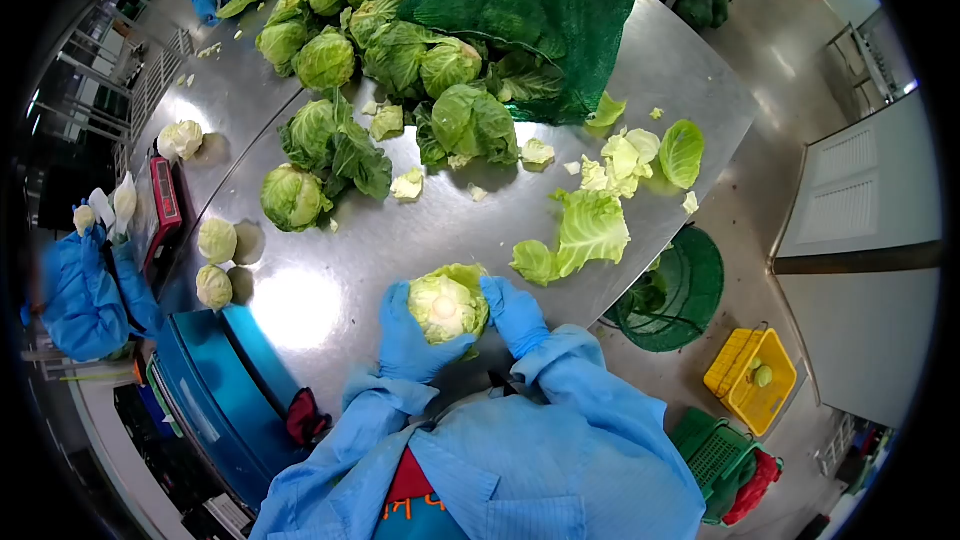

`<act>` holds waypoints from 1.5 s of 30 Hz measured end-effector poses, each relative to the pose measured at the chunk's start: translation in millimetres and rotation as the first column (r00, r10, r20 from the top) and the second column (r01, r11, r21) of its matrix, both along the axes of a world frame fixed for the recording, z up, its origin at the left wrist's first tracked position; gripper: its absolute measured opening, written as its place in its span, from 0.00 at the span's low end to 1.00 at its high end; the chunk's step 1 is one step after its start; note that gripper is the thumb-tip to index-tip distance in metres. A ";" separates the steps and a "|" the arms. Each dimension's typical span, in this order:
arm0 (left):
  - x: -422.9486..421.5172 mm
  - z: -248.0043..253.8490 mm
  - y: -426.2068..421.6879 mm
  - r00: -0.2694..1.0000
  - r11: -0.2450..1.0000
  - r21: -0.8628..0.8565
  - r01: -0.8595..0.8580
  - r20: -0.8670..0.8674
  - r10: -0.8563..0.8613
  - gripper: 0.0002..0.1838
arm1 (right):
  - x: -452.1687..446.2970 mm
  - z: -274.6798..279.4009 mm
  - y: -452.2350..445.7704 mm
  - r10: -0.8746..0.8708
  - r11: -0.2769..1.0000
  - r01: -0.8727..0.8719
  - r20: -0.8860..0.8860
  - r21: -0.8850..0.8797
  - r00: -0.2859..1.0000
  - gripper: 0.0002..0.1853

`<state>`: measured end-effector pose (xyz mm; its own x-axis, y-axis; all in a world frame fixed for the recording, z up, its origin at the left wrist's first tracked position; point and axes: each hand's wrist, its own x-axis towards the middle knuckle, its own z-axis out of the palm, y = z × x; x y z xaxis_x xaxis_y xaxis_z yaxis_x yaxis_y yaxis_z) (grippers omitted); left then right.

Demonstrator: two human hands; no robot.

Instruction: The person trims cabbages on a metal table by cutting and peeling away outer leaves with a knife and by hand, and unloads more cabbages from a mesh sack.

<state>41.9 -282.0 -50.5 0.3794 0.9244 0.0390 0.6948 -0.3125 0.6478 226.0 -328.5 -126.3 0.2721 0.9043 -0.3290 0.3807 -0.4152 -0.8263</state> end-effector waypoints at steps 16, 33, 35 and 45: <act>-86.9 -86.5 2.4 0.607 0.866 -0.487 -0.109 0.658 0.446 0.56 | 142.3 33.0 -27.7 -0.234 0.950 0.313 0.660 -0.001 0.714 0.25; -30.6 -2.0 14.8 0.997 0.990 -0.118 -0.074 0.012 0.076 0.57 | -28.0 30.1 27.7 0.332 0.900 -0.405 0.348 0.162 0.877 0.37; -33.5 -10.3 18.2 0.997 0.979 -0.196 -0.064 0.035 0.072 0.59 | -26.2 30.6 27.5 0.356 0.883 -0.452 0.449 0.125 0.820 0.38; -20.0 -6.0 15.2 0.990 0.989 -0.083 -0.125 -0.071 0.119 0.58 | -16.4 36.7 47.1 0.501 0.825 -0.565 0.455 0.006 0.736 0.34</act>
<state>22.0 -266.8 -56.5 0.2625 0.9628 -0.0646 0.7663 -0.1674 0.6203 209.5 -281.3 -89.6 -0.1879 0.9685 -0.1635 0.8225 0.0642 -0.5651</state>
